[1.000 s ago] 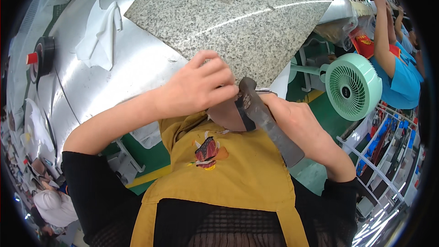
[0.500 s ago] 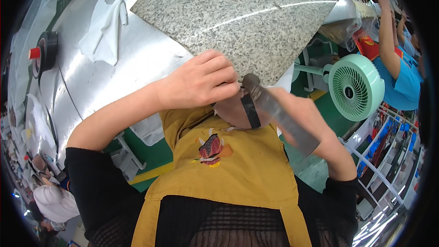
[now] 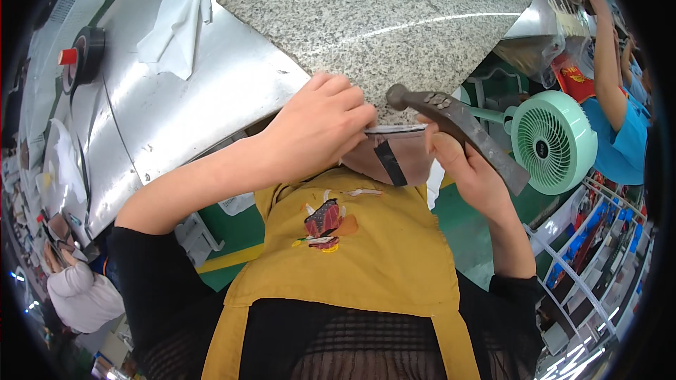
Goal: The person uses a hammer to secure components on a brown bag-like item at a factory workstation. They repeatedly position the item, strike it with the hammer, and then apply a yellow substance from a small container onto the item's surface.
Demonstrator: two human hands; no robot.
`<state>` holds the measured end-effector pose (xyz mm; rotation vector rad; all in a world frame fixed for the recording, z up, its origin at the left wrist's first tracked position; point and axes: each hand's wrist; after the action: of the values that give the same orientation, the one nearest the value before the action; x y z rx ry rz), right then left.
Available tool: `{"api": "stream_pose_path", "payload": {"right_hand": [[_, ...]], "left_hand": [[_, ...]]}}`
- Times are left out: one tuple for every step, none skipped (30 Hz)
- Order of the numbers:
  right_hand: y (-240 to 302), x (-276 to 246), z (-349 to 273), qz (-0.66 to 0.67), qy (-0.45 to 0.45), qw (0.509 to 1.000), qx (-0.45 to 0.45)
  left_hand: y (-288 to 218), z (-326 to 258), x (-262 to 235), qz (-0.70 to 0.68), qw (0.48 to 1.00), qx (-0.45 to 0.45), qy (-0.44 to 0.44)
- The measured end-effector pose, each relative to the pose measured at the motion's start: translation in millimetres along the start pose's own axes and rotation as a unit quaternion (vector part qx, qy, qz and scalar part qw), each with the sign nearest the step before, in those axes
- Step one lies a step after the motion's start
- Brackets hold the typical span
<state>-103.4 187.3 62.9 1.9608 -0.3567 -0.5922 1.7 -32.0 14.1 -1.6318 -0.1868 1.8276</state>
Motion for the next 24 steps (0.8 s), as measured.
{"api": "stream_pose_path", "payload": {"right_hand": [[-2, -2, 0, -0.038, -0.011, 0.999, -0.023], [-5, -1, 0, -0.041, -0.011, 0.998, -0.039], [-10, 3, 0, -0.044, -0.013, 0.997, -0.056], [-14, 6, -1, -0.049, -0.015, 0.996, -0.07], [-16, 5, -2, -0.039, 0.002, 0.998, -0.05], [-18, 5, -4, -0.029, 0.018, 0.999, -0.03], [-19, 6, -7, -0.018, 0.035, 0.999, -0.008], [-21, 7, -10, -0.007, 0.051, 0.999, 0.014], [-28, 6, -10, -0.015, 0.025, 0.999, -0.018], [-22, 5, -11, -0.003, 0.013, 1.0, 0.013], [-20, 1, -13, 0.031, 0.016, 0.999, 0.042], [-22, -3, -14, 0.064, 0.018, 0.995, 0.072], [-31, -3, -8, 0.068, -0.03, 0.997, 0.004], [-33, -5, -9, 0.028, -0.048, 0.998, -0.012], [-34, -6, -9, -0.011, -0.065, 0.997, -0.028], [-35, -7, -8, -0.05, -0.079, 0.995, -0.043], [-33, -9, -8, -0.053, -0.089, 0.994, -0.026], [-35, -11, -5, -0.074, -0.111, 0.99, -0.051], [-39, -13, 0, -0.097, -0.134, 0.983, -0.074], [-42, -15, 4, -0.119, -0.157, 0.976, -0.097], [-41, -15, 7, -0.049, -0.139, 0.989, -0.013], [-43, -16, 13, -0.101, -0.152, 0.981, -0.071], [-47, -16, 20, -0.152, -0.164, 0.966, -0.128], [-49, -18, 25, -0.203, -0.175, 0.946, -0.184]], "left_hand": [[-5, 0, -2, -0.053, 0.998, -0.017, 0.019], [-11, 0, -4, -0.106, 0.993, -0.035, 0.037], [-18, -1, -6, -0.159, 0.984, -0.052, 0.056], [-26, -1, -6, -0.223, 0.97, -0.078, 0.062], [-34, 2, -12, -0.258, 0.957, -0.115, 0.072], [-40, 5, -16, -0.292, 0.941, -0.152, 0.082], [-41, 5, -16, -0.294, 0.942, -0.141, 0.074], [-42, 6, -15, -0.297, 0.944, -0.13, 0.067], [-41, 7, -14, -0.3, 0.945, -0.119, 0.06], [-38, 6, -11, -0.283, 0.951, -0.109, 0.068], [-32, 6, -8, -0.269, 0.955, -0.098, 0.077], [-26, 4, -4, -0.256, 0.959, -0.086, 0.086], [-18, 4, -4, -0.28, 0.949, -0.097, 0.104], [-20, 5, -2, -0.284, 0.948, -0.099, 0.099], [-23, 7, 0, -0.288, 0.948, -0.101, 0.094], [-26, 8, 3, -0.293, 0.946, -0.106, 0.089], [-28, 13, 7, -0.298, 0.946, -0.115, 0.054], [-30, 17, 8, -0.295, 0.944, -0.142, 0.038], [-32, 22, 10, -0.293, 0.941, -0.167, 0.022], [-33, 26, 10, -0.291, 0.937, -0.191, 0.006], [-30, 26, 17, -0.234, 0.953, -0.193, -0.025], [-27, 27, 20, -0.199, 0.959, -0.196, -0.038], [-25, 27, 22, -0.165, 0.965, -0.199, -0.05], [-24, 28, 24, -0.13, 0.969, -0.202, -0.061]]}}
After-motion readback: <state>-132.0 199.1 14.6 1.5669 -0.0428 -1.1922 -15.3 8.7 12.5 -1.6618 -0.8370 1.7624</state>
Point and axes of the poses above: each hand's wrist, its own z-axis towards the middle knuckle, its own x-axis out of the palm, y = z × x, and after that the axes turned 3 degrees about x, right-handed
